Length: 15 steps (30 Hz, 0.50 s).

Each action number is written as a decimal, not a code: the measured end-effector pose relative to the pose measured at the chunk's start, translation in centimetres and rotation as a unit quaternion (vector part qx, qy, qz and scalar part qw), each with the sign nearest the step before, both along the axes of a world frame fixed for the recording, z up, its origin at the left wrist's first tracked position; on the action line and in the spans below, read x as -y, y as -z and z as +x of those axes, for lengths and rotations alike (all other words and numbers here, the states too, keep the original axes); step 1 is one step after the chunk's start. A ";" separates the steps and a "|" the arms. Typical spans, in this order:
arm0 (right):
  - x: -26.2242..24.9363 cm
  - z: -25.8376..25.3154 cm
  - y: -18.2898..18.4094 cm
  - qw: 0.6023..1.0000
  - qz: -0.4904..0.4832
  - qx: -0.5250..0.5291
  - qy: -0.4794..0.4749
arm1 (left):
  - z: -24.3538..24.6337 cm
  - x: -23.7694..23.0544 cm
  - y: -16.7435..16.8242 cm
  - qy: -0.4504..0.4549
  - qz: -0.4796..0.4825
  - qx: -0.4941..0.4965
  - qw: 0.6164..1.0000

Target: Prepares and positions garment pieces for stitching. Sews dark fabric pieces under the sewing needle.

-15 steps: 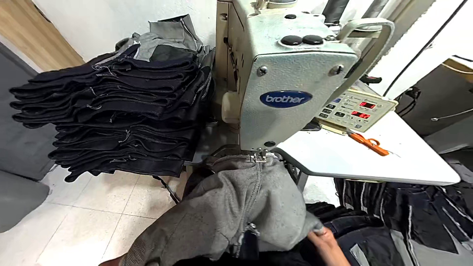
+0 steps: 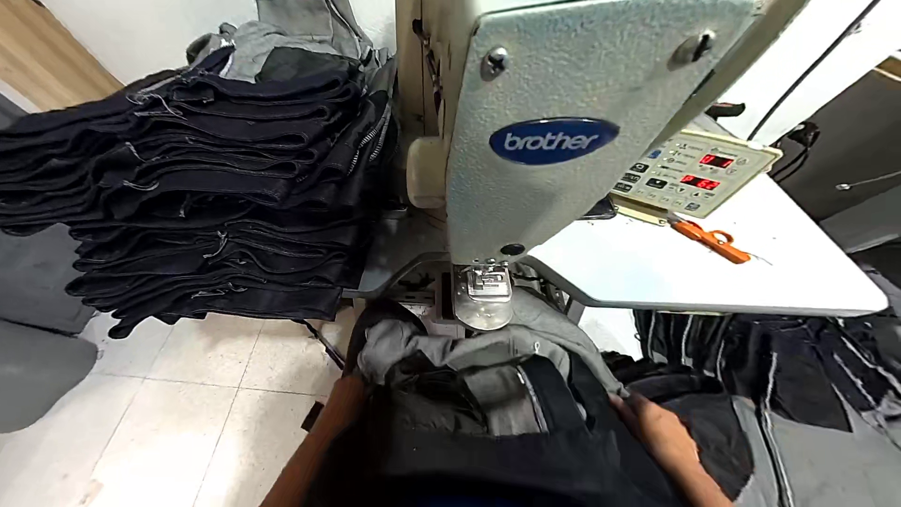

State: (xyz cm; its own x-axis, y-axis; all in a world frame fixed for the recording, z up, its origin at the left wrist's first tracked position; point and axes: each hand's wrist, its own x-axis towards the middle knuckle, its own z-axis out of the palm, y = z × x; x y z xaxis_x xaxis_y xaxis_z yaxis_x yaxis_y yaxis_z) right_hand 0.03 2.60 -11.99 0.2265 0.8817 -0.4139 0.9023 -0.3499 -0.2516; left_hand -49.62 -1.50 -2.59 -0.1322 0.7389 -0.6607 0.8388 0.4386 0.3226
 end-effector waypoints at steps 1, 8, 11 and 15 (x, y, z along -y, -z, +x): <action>-0.2 -0.2 -1.5 0.999 0.014 0.036 -0.011 | -0.2 -1.2 -1.0 0.017 -0.024 -0.036 0.999; 3.8 -4.2 -15.9 0.859 0.058 -0.314 -0.400 | 7.3 -0.7 -11.3 0.239 0.335 -0.039 0.910; 6.0 -8.4 -13.7 0.850 0.175 -0.239 -0.435 | 13.8 -0.5 -8.1 0.396 0.223 0.169 0.875; 5.3 -9.5 -9.7 0.856 0.328 -0.080 -0.391 | 15.1 -1.9 -6.8 0.437 0.139 0.105 0.882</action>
State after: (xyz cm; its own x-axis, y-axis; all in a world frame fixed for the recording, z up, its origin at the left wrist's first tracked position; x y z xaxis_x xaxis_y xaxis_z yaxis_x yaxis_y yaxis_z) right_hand -9.43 -2.69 -2.24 -0.5533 0.7918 0.2589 0.7308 0.6105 -0.3052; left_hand -34.57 0.35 4.25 0.6722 0.6355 -0.3798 0.7263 -0.4669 0.5044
